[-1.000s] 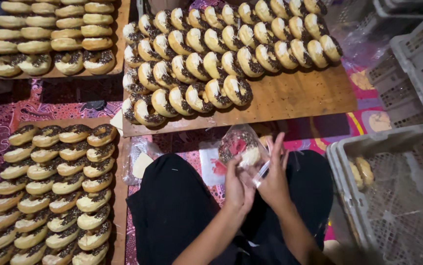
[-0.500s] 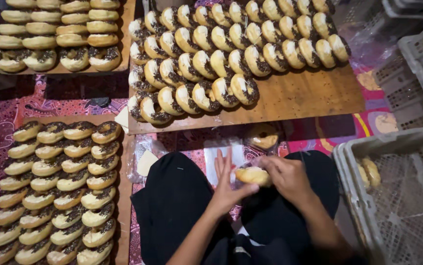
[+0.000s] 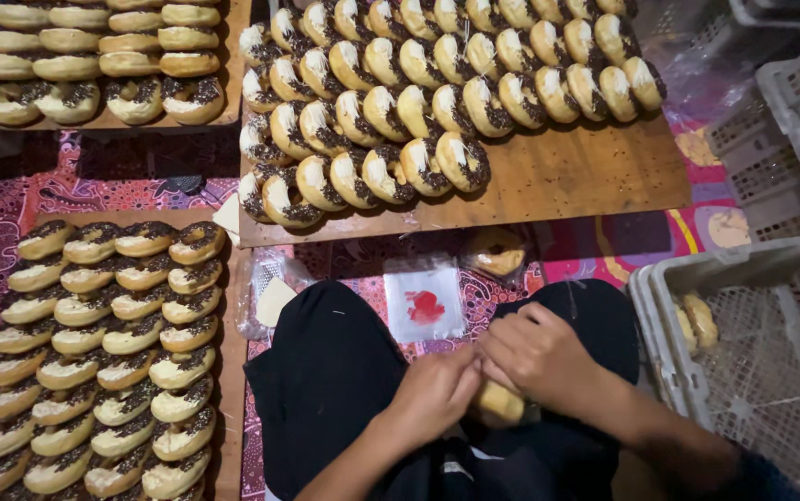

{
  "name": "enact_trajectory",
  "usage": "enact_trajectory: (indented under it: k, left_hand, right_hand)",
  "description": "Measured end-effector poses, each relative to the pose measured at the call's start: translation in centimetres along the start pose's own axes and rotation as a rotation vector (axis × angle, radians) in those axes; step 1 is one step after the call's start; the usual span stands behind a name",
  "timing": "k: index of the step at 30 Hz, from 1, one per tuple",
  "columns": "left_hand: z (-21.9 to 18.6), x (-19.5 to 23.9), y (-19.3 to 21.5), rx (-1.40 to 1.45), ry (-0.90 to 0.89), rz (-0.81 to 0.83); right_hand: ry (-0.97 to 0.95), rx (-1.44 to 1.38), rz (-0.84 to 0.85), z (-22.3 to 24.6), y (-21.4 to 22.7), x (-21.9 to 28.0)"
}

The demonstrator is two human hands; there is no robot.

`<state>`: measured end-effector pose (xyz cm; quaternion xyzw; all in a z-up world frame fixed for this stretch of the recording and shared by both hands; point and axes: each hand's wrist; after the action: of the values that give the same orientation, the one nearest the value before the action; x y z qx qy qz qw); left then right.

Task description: The person sits on the floor and repeatedly picks up ring-shaped pastries from a wooden board, places each into a small clear plastic bag, and sets the bagged pastry into a nearby crate. The person handles the pastries one at a time throughout the clip.

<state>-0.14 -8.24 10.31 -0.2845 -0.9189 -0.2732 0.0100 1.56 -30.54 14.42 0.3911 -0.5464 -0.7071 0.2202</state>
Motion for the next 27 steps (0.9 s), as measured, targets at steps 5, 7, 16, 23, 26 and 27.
enact_trajectory:
  k: [5,7,16,23,26,27]
  left_hand:
    - [-1.5,3.5,7.3,0.127,0.171,-0.109]
    - [-1.7,4.0,8.8,0.19,0.147,-0.058]
    - [1.8,0.2,3.7,0.747,-0.377,0.261]
    - [5.8,3.6,-1.2,0.808,0.034,-0.502]
    - [9.1,2.8,0.2,0.784,0.3,-0.751]
    - [10.0,2.6,1.3,0.727,0.253,-0.845]
  right_hand:
    - [-0.44,0.335,0.04,-4.9,-0.7,5.0]
    - [-0.738,0.324,0.222,-5.2,-1.4,6.0]
    - [-0.313,-1.194,0.336,4.1,-6.6,3.0]
    - [-0.89,-1.863,-0.617,8.3,-11.3,-0.9]
    - [-1.09,-1.895,-0.65,5.2,-16.0,-3.6]
    - [-0.967,-1.826,-0.637,3.7,-17.4,-4.6]
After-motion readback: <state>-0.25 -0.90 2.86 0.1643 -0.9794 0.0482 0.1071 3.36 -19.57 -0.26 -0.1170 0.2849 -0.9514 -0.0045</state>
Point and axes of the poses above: each hand's wrist, its own x-axis away from the middle knuckle, its own y-axis out of the back of the hand, z = x × y, and after that the axes turned 7 degrees about y, right-handed
